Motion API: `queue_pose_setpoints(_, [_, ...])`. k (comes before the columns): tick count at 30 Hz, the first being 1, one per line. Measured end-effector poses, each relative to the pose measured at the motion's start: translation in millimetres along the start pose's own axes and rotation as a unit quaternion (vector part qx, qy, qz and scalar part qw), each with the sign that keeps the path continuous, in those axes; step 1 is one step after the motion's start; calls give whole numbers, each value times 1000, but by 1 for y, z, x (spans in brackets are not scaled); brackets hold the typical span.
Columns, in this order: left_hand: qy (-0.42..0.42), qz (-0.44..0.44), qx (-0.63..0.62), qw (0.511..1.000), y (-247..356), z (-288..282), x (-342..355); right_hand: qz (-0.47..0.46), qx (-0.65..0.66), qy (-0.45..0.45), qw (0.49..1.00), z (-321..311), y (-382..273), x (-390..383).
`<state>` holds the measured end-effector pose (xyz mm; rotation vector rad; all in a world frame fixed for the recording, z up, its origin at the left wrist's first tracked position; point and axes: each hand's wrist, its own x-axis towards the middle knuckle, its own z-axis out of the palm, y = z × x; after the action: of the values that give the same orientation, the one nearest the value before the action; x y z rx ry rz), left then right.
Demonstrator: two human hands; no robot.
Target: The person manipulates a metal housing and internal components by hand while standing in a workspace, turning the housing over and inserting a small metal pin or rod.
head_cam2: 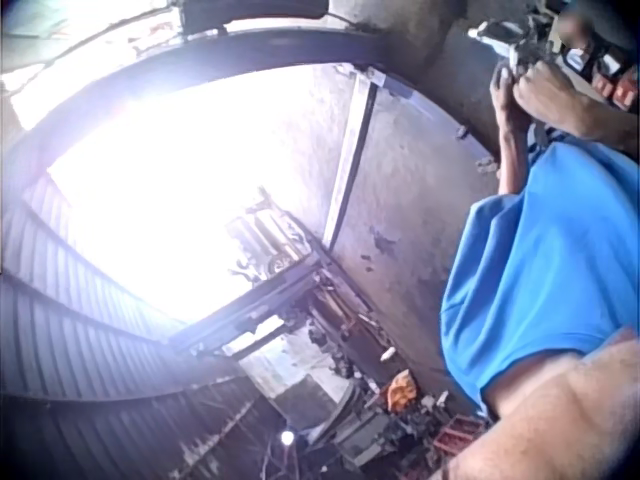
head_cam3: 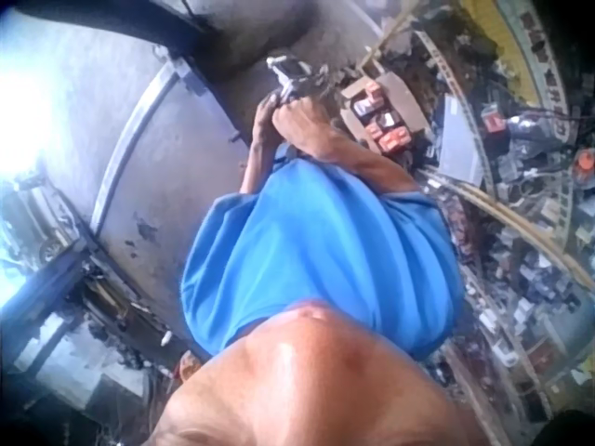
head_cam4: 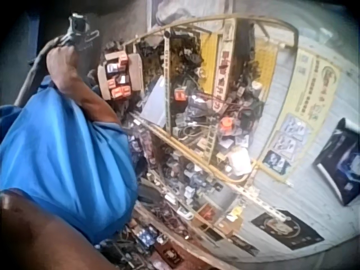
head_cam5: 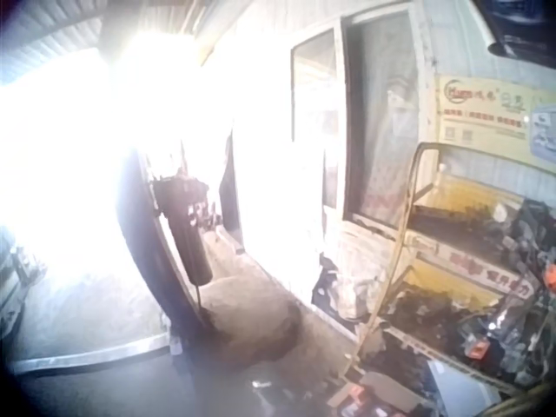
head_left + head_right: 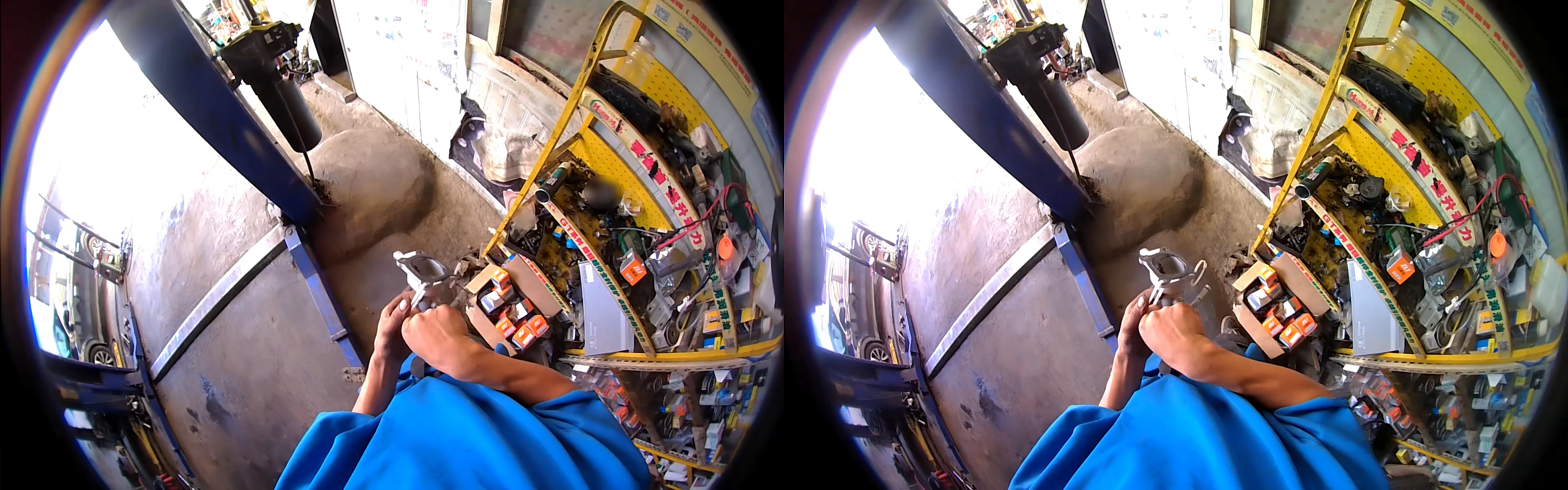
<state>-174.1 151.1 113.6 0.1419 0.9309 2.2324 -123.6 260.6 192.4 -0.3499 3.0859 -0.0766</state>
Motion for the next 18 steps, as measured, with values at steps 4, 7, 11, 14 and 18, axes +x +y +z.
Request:
queue_pose_setpoints(4, [-40, -19, -58, 997, 0, 2, -1, -21, -4, -6, 1000, 4, -1, 5])
queue_pose_setpoints(7, [-38, -22, -80, 996, -1, -2, 1, -33, -6, -8, 999, 4, -1, 8])
queue_pose_setpoints(11, [-32, 0, -39, 999, -5, -26, 6, -27, -6, -8, 1000, 8, -4, 9])
queue_pose_setpoints(14, [-9, 33, 25, 999, 1, -19, 7, -17, 8, -3, 1000, 8, -5, 9])
queue_pose_setpoints(18, [-8, 22, 42, 999, 9, -20, 3, -15, 25, -16, 999, -1, -7, 9])
